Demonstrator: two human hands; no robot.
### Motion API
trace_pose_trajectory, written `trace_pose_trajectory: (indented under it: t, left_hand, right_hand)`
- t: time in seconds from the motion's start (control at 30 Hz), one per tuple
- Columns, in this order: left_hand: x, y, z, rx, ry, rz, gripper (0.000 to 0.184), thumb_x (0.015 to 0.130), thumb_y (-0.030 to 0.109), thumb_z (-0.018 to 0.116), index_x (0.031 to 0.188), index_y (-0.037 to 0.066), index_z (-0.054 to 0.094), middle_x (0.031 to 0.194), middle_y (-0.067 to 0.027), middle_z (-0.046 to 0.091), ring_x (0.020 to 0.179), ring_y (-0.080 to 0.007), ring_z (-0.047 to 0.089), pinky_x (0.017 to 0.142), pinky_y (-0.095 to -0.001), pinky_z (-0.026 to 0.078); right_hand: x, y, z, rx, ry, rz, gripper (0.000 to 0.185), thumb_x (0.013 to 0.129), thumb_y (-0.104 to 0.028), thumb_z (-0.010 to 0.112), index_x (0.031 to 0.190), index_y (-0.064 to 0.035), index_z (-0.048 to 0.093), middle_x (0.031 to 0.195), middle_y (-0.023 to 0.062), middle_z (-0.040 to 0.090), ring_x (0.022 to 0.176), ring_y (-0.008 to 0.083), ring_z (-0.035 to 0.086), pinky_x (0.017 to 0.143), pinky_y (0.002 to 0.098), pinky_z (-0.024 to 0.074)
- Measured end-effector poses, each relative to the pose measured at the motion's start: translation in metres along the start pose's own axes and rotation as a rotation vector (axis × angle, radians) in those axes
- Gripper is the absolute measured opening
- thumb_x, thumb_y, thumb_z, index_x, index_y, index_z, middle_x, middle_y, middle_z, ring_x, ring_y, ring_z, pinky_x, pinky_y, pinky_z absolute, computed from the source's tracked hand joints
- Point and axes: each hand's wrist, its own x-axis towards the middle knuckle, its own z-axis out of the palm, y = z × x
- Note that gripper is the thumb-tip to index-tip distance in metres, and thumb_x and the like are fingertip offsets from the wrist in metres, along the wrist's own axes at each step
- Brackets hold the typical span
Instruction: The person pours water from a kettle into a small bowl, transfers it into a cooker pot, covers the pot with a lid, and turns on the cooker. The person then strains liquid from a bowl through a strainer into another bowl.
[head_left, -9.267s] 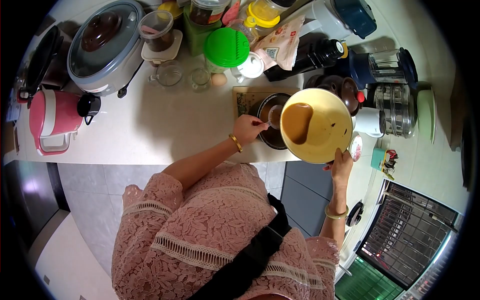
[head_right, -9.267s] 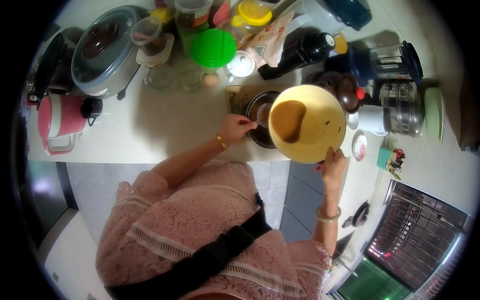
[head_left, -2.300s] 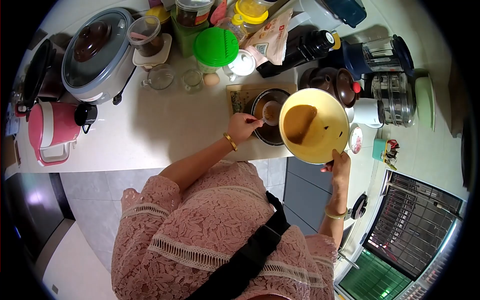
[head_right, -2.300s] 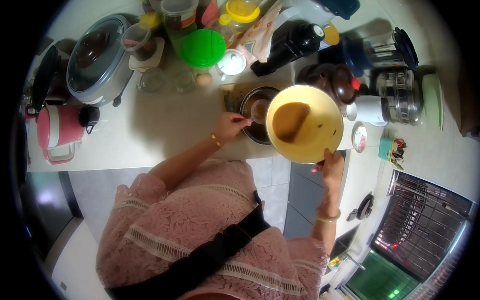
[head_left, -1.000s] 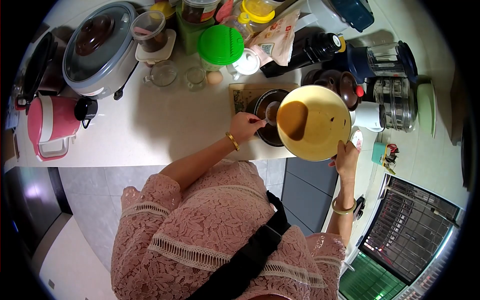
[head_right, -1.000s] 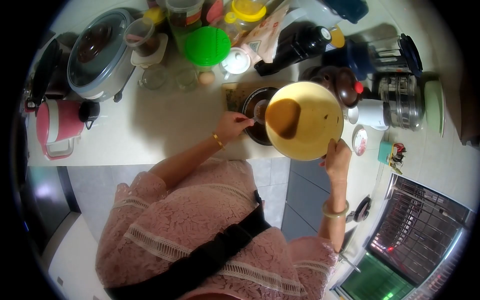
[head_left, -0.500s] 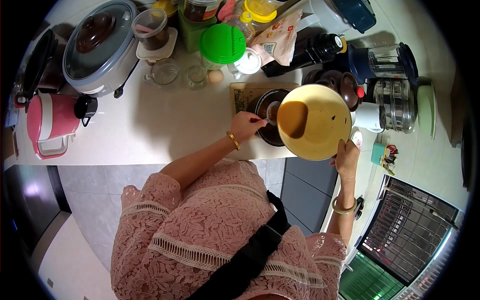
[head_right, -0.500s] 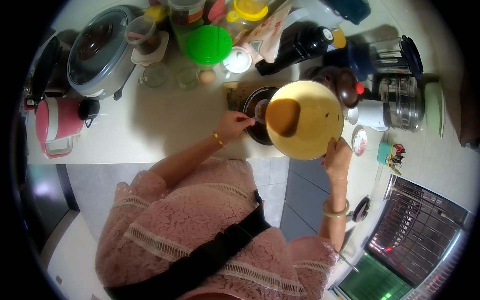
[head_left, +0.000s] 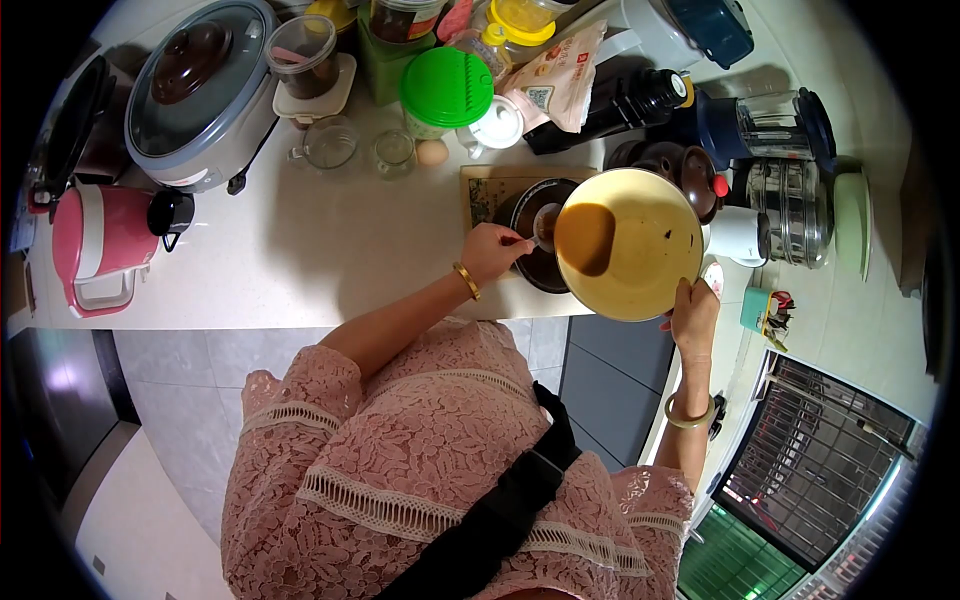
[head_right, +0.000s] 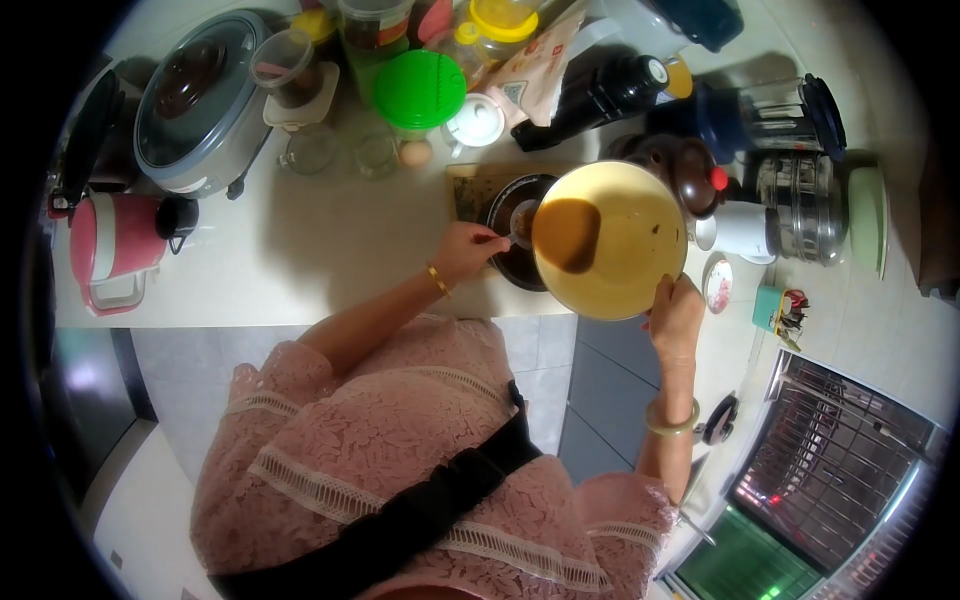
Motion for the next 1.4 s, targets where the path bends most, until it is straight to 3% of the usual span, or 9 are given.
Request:
trace_pose_trajectory:
  t: [0.8,0.9,1.1,1.17,1.4]
  left_hand:
    - [-0.001,0.002,-0.002,-0.013,0.000,0.003,0.025,0.068,0.025,0.066,0.075,0.000,0.064,0.063,-0.0099,0.061,0.053,-0.0137,0.053,0.053,-0.0251,0.043]
    - [0.000,0.001,-0.001,-0.011,-0.001,0.001,0.025,0.068,0.025,0.066,0.075,0.001,0.065,0.063,-0.0097,0.061,0.053,-0.0132,0.053,0.053,-0.0247,0.043]
    - [-0.001,0.003,-0.002,-0.016,-0.013,-0.016,0.024,0.069,0.024,0.066,0.076,0.000,0.065,0.063,-0.0094,0.061,0.054,-0.0124,0.052,0.053,-0.0243,0.042]
    - [0.000,0.000,-0.001,-0.015,-0.020,-0.017,0.024,0.069,0.023,0.066,0.076,0.000,0.065,0.063,-0.0094,0.061,0.054,-0.0123,0.052,0.054,-0.0243,0.042]
    - [0.001,-0.004,0.001,-0.054,-0.012,-0.006,0.023,0.070,0.021,0.066,0.076,-0.001,0.064,0.065,-0.0093,0.062,0.055,-0.0124,0.052,0.055,-0.0244,0.042]
  right_hand:
    - [0.000,-0.005,0.000,-0.029,0.008,-0.021,0.029,0.085,-0.014,0.036,0.068,0.0065,0.048,0.047,0.0098,0.049,0.033,0.0154,0.047,0.033,0.0260,0.0380]
    - [0.003,0.007,0.001,0.015,0.008,0.057,0.029,0.085,-0.015,0.037,0.069,0.0079,0.047,0.047,0.0098,0.048,0.033,0.0152,0.046,0.032,0.0255,0.0385]
    - [0.001,0.034,0.006,0.305,-0.075,0.217,0.030,0.083,-0.017,0.041,0.065,0.0051,0.049,0.047,0.0060,0.047,0.032,0.0107,0.042,0.030,0.0229,0.0410]
    - [-0.001,0.045,0.008,0.436,-0.143,0.285,0.030,0.084,-0.017,0.040,0.070,0.0083,0.048,0.050,0.0089,0.049,0.033,0.0146,0.046,0.032,0.0240,0.0411]
    - [-0.013,0.079,0.023,0.635,-0.244,0.339,0.030,0.085,-0.018,0.040,0.074,0.0085,0.051,0.052,0.0105,0.052,0.035,0.0155,0.048,0.034,0.0232,0.0433]
